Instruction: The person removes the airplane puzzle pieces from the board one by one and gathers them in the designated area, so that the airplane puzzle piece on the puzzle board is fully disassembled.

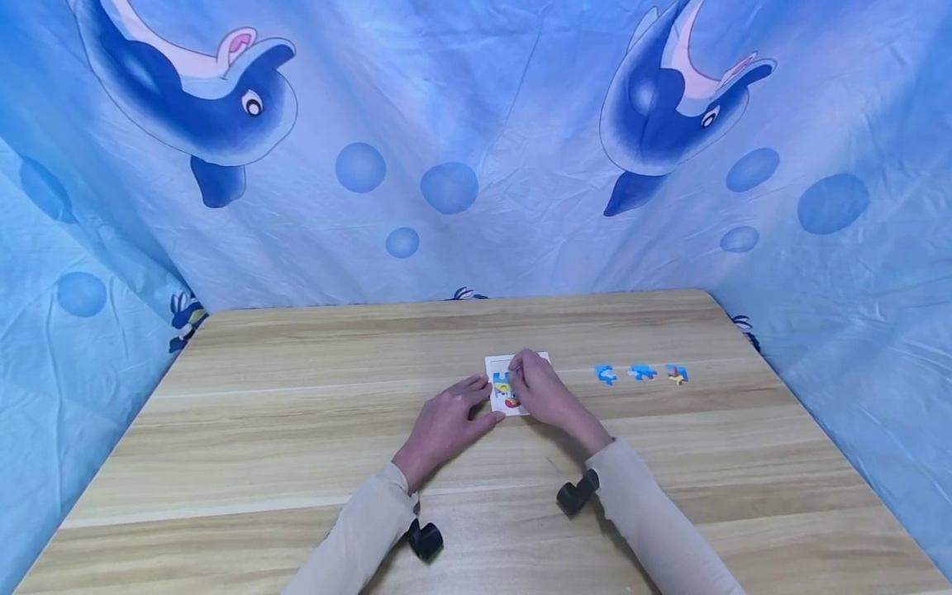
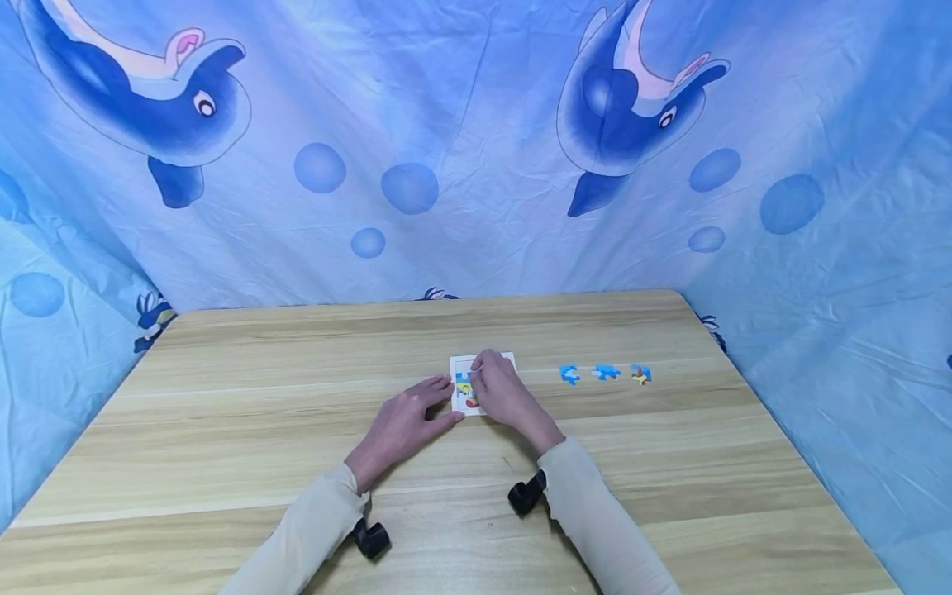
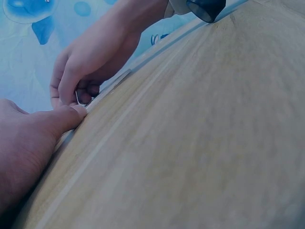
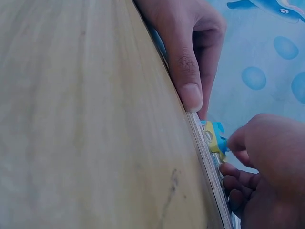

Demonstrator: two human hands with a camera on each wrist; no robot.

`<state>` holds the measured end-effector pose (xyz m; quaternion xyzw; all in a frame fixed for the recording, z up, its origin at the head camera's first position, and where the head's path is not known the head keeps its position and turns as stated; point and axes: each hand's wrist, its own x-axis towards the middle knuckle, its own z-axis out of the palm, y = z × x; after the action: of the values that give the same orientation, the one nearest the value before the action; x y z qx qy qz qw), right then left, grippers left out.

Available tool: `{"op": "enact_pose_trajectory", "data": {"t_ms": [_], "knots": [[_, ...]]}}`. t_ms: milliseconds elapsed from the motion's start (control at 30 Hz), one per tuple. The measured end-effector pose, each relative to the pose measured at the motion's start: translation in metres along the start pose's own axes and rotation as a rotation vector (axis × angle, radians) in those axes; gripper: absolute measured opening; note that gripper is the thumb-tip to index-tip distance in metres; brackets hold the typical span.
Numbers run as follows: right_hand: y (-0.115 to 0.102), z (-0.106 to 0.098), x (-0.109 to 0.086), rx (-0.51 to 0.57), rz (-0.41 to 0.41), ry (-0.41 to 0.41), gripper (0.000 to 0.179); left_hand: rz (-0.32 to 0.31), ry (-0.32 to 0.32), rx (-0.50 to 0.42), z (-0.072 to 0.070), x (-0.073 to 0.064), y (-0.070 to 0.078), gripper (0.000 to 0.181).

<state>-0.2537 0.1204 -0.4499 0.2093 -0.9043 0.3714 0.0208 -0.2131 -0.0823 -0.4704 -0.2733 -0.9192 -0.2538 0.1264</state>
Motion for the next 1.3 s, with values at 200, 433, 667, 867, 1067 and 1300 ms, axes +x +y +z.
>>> {"op": "enact_pose_trajectory", "data": {"t_ms": [200, 433, 667, 867, 1067, 1300], "knots": [[0.0, -0.002, -0.003, 0.092, 0.032, -0.006, 0.017, -0.002, -0.005, 0.001, -0.001, 0.0, 0.001, 0.054], [-0.001, -0.003, -0.007, 0.032, 0.033, -0.003, 0.02, -0.011, -0.014, 0.008, -0.001, 0.0, 0.001, 0.053], [-0.003, -0.004, -0.009, -0.025, 0.006, 0.0, 0.021, -0.017, -0.021, 0.01, -0.001, 0.001, 0.001, 0.054], [-0.004, -0.005, -0.01, -0.027, -0.022, 0.007, 0.021, -0.009, -0.013, 0.012, -0.001, 0.001, 0.0, 0.054], [-0.005, -0.006, -0.011, -0.007, -0.052, 0.014, 0.02, -0.003, 0.003, 0.008, 0.0, 0.001, 0.001, 0.054], [-0.004, -0.006, -0.012, 0.004, -0.075, 0.011, 0.017, -0.009, 0.0, 0.005, 0.0, 0.0, 0.001, 0.055]]}}
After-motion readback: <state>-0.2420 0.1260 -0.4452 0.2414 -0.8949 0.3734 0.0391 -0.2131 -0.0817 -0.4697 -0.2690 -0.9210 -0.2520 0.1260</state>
